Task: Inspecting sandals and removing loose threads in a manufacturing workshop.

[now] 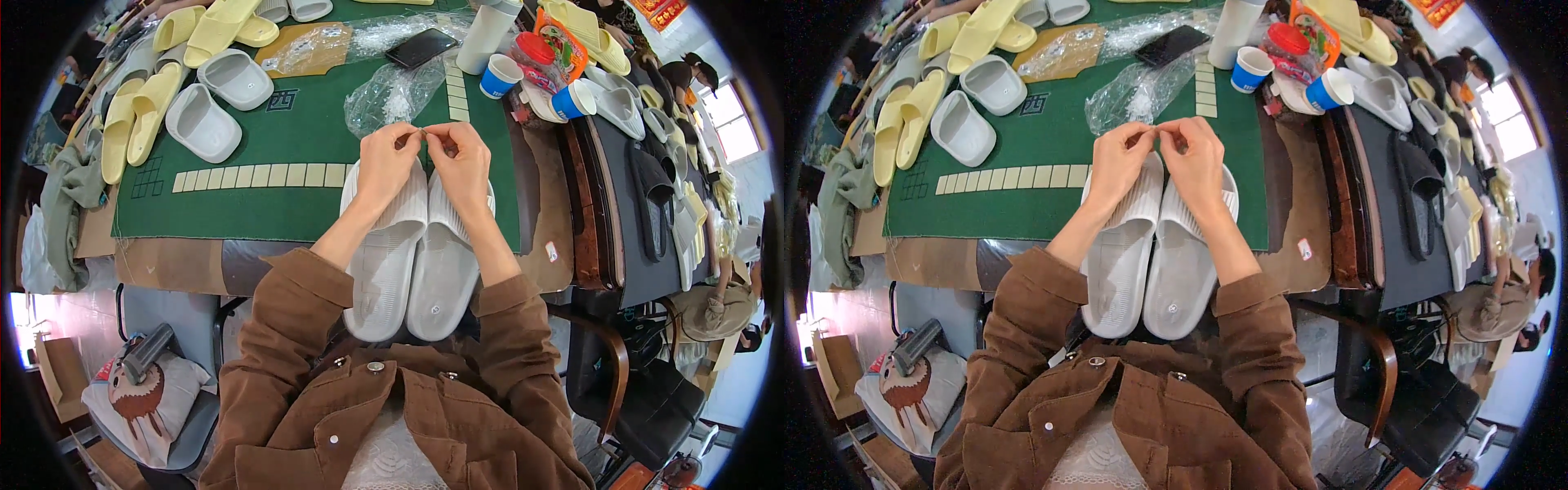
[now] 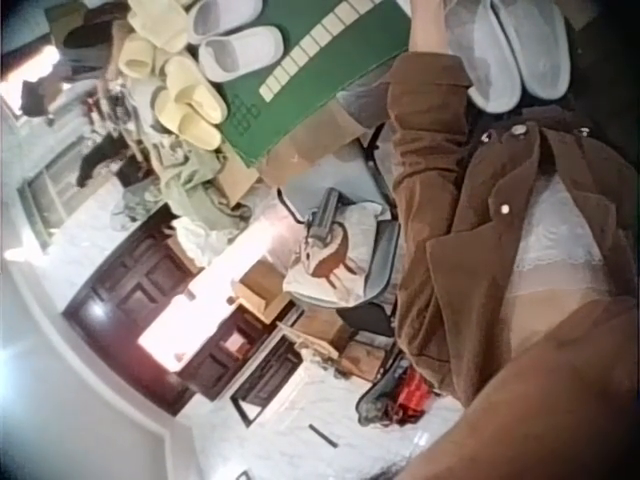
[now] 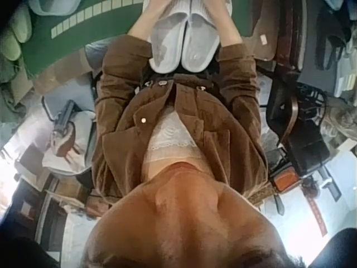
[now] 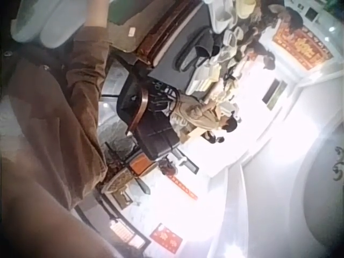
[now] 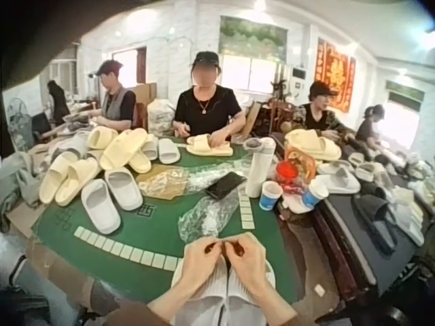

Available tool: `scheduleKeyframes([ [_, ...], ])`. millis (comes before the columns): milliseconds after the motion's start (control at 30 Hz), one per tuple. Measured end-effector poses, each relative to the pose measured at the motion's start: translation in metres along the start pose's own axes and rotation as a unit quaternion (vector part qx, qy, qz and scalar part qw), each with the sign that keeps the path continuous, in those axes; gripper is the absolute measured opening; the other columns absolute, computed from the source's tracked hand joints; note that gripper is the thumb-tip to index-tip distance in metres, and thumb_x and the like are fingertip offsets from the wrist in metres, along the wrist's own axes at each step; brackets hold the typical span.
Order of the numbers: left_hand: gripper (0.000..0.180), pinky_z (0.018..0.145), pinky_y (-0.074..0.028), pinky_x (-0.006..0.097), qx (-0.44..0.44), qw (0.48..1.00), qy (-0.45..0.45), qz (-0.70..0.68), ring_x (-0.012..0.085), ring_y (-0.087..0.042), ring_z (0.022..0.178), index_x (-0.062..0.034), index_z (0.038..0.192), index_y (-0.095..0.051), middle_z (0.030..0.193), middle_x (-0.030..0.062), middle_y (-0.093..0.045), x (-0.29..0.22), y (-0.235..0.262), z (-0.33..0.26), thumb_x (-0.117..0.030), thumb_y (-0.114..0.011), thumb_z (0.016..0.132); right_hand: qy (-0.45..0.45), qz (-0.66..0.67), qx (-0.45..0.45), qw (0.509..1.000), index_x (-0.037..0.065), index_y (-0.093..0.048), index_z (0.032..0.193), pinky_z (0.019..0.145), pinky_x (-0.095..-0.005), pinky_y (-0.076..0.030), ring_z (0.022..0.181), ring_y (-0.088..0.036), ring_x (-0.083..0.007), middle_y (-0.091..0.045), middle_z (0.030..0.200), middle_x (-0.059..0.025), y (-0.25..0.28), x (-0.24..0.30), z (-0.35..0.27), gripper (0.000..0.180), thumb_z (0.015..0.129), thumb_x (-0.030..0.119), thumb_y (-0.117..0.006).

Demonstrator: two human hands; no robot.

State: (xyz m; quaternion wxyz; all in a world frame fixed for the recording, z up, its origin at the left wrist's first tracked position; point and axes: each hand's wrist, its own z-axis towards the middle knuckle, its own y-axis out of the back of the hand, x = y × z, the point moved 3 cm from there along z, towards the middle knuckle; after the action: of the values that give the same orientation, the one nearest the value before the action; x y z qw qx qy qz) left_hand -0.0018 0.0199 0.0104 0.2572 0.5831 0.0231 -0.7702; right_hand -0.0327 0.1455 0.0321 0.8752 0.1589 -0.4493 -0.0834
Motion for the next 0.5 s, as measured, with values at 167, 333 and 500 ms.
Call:
scheduleKeyframes([
  [167,0.015,0.060,-0.048,0.029,-0.031,0.998,-0.041,0.043,0.0165,-0.062,0.063,0.0008,0.090,-0.068,0.075,0.0098,-0.066,-0.002,0.000,-0.002,-0.012,-0.061,0.085,0.016,-0.016,0.008,1.000,0.000,-0.066,0.084,0.058,-0.0295,-0.047,0.064,-0.059,-0.0182,-0.059,0.075,-0.0098,-0.001,0.000,-0.001,0.007,0.077,-0.001,-0.065],
  [333,0.009,0.061,-0.049,0.038,-0.063,0.960,-0.137,0.234,0.0287,-0.063,0.069,-0.0036,0.083,-0.066,0.079,0.0098,-0.064,-0.016,-0.001,-0.008,-0.011,-0.062,0.082,0.014,-0.036,0.008,0.999,0.000,-0.065,0.083,0.057,-0.0302,-0.048,0.062,-0.058,-0.0193,-0.058,0.073,-0.0103,-0.002,-0.004,-0.003,0.007,0.076,-0.001,-0.065],
  [500,0.003,0.064,-0.050,0.039,-0.073,0.922,-0.198,0.323,0.0269,-0.063,0.074,-0.0061,0.078,-0.063,0.076,0.0088,-0.061,-0.019,-0.001,-0.009,-0.008,-0.061,0.077,0.009,-0.037,0.018,0.999,0.000,-0.065,0.085,0.056,-0.0313,-0.048,0.061,-0.059,-0.0205,-0.057,0.073,-0.0109,-0.004,-0.002,-0.004,0.010,0.075,-0.002,-0.064],
])
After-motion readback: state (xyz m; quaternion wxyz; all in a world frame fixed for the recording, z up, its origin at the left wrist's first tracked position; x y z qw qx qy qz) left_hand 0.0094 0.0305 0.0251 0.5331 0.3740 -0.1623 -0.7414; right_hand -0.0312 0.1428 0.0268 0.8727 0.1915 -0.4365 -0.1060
